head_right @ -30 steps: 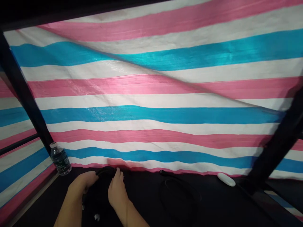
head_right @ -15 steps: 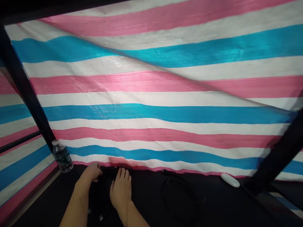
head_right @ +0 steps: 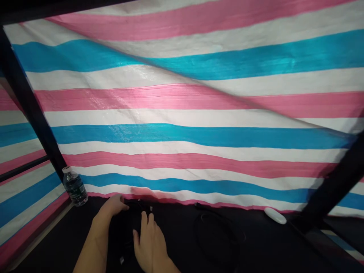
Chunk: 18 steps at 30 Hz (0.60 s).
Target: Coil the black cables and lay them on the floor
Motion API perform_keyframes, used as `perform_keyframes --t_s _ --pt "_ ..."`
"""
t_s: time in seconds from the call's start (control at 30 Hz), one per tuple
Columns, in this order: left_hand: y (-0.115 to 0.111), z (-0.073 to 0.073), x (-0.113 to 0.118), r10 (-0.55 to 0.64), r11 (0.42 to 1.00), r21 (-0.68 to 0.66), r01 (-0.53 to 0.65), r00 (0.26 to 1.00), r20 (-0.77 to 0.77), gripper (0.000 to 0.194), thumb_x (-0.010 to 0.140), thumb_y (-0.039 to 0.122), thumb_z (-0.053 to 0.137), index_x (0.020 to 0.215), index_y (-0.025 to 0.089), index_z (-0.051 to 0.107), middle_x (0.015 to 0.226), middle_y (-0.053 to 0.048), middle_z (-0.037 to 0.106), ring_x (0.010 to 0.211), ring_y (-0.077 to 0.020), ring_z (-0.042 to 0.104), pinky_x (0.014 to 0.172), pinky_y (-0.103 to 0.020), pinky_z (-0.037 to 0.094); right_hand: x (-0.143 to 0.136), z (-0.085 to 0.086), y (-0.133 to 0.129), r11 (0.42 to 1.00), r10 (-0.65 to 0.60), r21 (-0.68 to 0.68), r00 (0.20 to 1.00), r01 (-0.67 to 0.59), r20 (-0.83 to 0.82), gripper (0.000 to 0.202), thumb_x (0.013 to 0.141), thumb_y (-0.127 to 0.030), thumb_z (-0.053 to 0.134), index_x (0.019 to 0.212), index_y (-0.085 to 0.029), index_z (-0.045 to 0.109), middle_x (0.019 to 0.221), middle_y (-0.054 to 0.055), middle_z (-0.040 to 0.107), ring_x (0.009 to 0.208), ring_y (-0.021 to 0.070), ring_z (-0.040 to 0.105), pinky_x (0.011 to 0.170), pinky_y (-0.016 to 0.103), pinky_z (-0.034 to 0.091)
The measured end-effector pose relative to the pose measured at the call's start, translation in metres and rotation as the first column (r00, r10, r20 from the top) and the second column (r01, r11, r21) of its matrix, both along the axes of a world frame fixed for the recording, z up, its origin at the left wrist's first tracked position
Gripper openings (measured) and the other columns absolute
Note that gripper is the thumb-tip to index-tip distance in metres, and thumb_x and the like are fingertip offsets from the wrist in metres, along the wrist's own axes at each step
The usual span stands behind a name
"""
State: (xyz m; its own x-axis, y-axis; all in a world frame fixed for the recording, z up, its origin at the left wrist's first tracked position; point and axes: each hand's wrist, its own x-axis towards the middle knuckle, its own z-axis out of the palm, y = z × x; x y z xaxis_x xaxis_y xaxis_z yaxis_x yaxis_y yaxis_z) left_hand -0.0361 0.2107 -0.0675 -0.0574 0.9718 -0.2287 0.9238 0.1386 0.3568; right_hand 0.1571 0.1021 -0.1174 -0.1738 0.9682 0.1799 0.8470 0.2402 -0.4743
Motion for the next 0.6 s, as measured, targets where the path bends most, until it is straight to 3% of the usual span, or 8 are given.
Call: perform_keyframes --t_s 0.17,0.37,0.47,0.6 --pt "-0.004 0.010 0.004 -0.039 0.997 0.074 0.039 0.999 0.007 0.031 0.095 0.038 0.064 0.116 0.016 0.065 0.115 -0.007 0.067 0.102 -0.0235 0.066 0.089 -0.043 0.056 0.003 0.009 -0.002 0.998 0.044 -0.036 0.996 -0.041 0.077 0.054 0.099 -0.023 0.042 0.150 -0.006 0.047 0.146 0.024 0.053 0.120 0.0345 0.063 0.101 0.044 0.050" --pt "-0.004 0.003 0.007 -0.003 0.994 0.112 0.001 1.000 0.017 0.026 0.094 0.038 0.065 0.107 0.016 0.067 0.106 -0.005 0.069 0.097 -0.0217 0.067 0.087 -0.041 0.056 0.002 0.007 0.001 0.992 0.088 -0.098 0.991 -0.078 0.102 0.055 0.100 -0.023 0.042 0.151 -0.002 0.044 0.146 0.027 0.051 0.120 0.0351 0.063 0.101 0.044 0.051" --pt "0.002 -0.003 0.008 0.030 0.994 0.101 -0.030 1.000 -0.002 0.026 0.094 0.038 0.065 0.108 0.016 0.067 0.107 -0.005 0.069 0.097 -0.0218 0.067 0.086 -0.041 0.056 0.001 0.009 -0.006 0.984 0.103 -0.151 0.992 -0.090 0.076 0.071 0.094 -0.034 0.056 0.154 -0.001 0.037 0.153 0.029 0.043 0.132 0.0393 0.053 0.108 0.046 0.046" --pt "0.010 -0.005 0.010 0.062 0.995 0.078 -0.059 0.997 -0.038 0.024 0.094 0.035 0.066 0.105 0.015 0.067 0.106 -0.006 0.069 0.096 -0.0204 0.067 0.088 -0.042 0.056 0.000 0.009 -0.008 0.966 0.153 -0.219 0.987 -0.139 0.047 0.103 0.076 -0.048 0.078 0.157 -0.005 0.032 0.157 0.028 0.036 0.138 0.0432 0.045 0.111 0.050 0.042"
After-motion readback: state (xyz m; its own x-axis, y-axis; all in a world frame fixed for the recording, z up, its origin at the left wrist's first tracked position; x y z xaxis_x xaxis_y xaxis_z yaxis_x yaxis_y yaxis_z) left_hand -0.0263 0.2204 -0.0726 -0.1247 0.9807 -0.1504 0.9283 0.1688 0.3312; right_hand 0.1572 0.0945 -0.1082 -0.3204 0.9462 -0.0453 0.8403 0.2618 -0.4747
